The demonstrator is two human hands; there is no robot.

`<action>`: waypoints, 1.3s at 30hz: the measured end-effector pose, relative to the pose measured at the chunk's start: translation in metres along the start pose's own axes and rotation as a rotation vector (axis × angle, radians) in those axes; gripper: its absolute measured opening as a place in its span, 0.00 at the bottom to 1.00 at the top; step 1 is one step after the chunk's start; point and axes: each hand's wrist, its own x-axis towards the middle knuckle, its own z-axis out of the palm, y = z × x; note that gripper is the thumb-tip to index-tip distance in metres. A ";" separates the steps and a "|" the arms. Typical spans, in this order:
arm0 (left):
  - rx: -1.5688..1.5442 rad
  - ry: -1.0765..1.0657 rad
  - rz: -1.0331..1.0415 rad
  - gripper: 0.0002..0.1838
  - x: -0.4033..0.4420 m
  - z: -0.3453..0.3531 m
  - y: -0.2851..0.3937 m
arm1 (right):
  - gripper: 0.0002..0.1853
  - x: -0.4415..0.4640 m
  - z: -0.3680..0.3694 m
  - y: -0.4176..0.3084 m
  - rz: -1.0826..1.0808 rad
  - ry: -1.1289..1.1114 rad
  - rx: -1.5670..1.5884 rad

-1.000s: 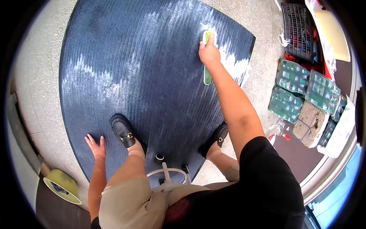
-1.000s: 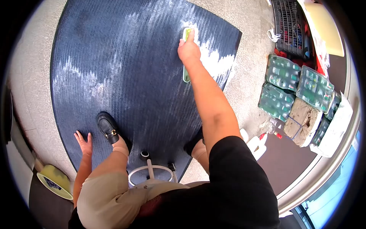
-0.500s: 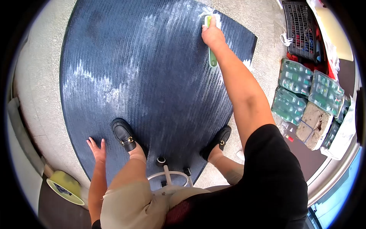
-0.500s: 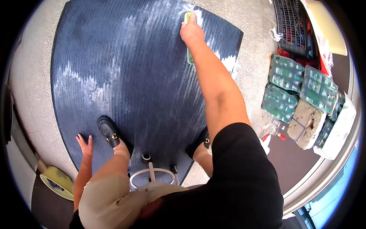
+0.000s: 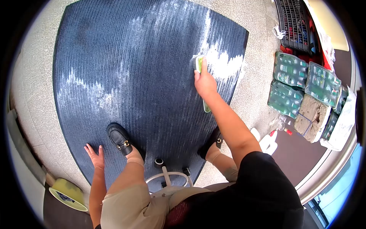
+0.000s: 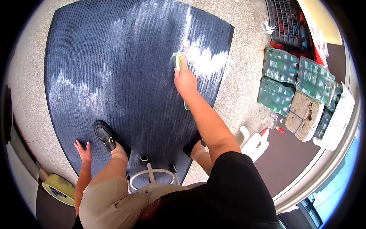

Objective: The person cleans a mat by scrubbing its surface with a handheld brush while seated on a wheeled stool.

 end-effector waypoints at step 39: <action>-0.039 -0.095 -0.108 0.49 0.006 -0.006 0.008 | 0.40 0.146 -0.060 -0.037 0.018 0.149 0.091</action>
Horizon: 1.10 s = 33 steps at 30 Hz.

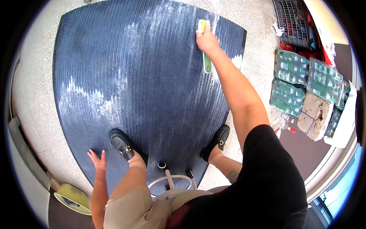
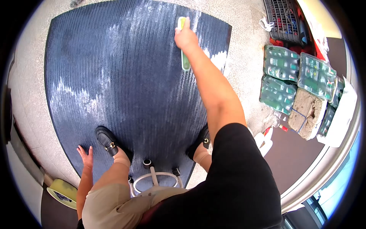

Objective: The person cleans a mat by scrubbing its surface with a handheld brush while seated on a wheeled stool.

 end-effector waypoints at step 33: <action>-0.049 -0.110 -0.054 0.48 0.013 -0.005 -0.013 | 0.38 0.063 -0.025 0.028 0.058 0.118 -0.034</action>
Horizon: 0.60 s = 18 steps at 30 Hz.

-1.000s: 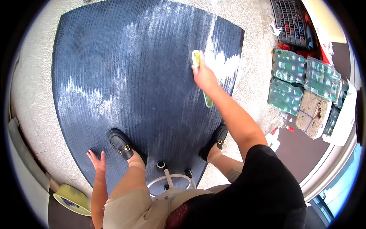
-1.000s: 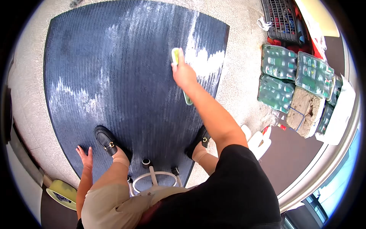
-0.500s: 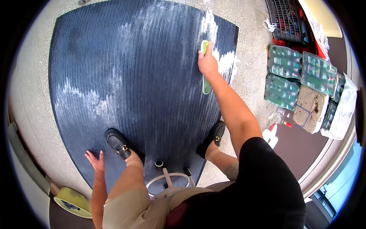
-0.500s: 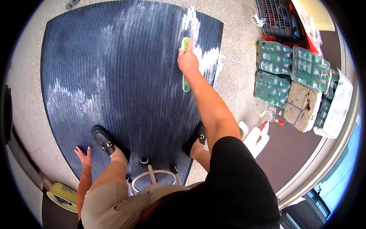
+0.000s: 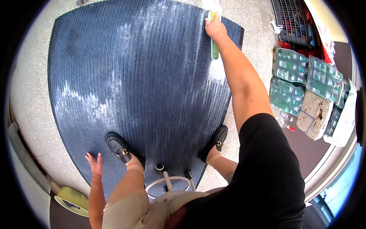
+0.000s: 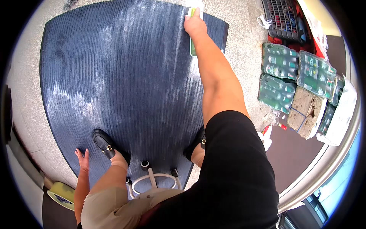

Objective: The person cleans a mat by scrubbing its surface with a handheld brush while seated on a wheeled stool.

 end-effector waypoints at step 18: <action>-0.062 -0.075 -0.078 0.49 -0.002 -0.009 0.005 | 0.40 -0.024 0.007 0.039 -0.035 0.051 0.058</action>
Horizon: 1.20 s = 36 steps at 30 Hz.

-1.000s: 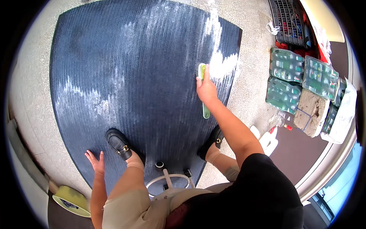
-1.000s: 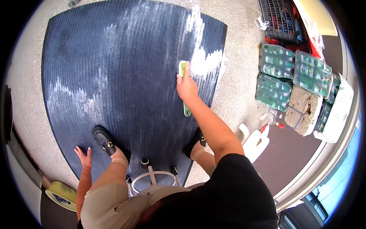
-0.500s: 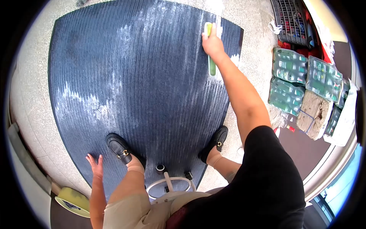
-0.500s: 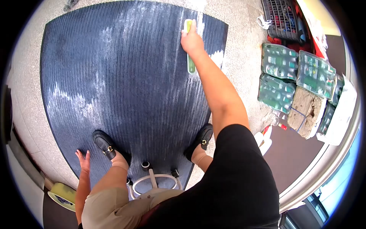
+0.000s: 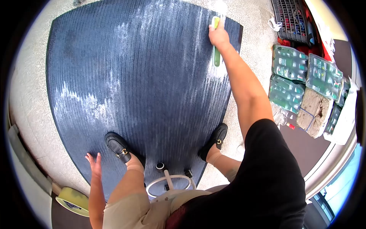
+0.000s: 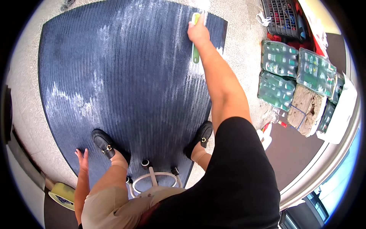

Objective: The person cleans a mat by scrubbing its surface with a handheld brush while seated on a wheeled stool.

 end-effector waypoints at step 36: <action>0.007 0.113 0.111 0.49 0.011 0.017 -0.016 | 0.36 -0.150 0.001 0.053 0.095 -0.111 -0.002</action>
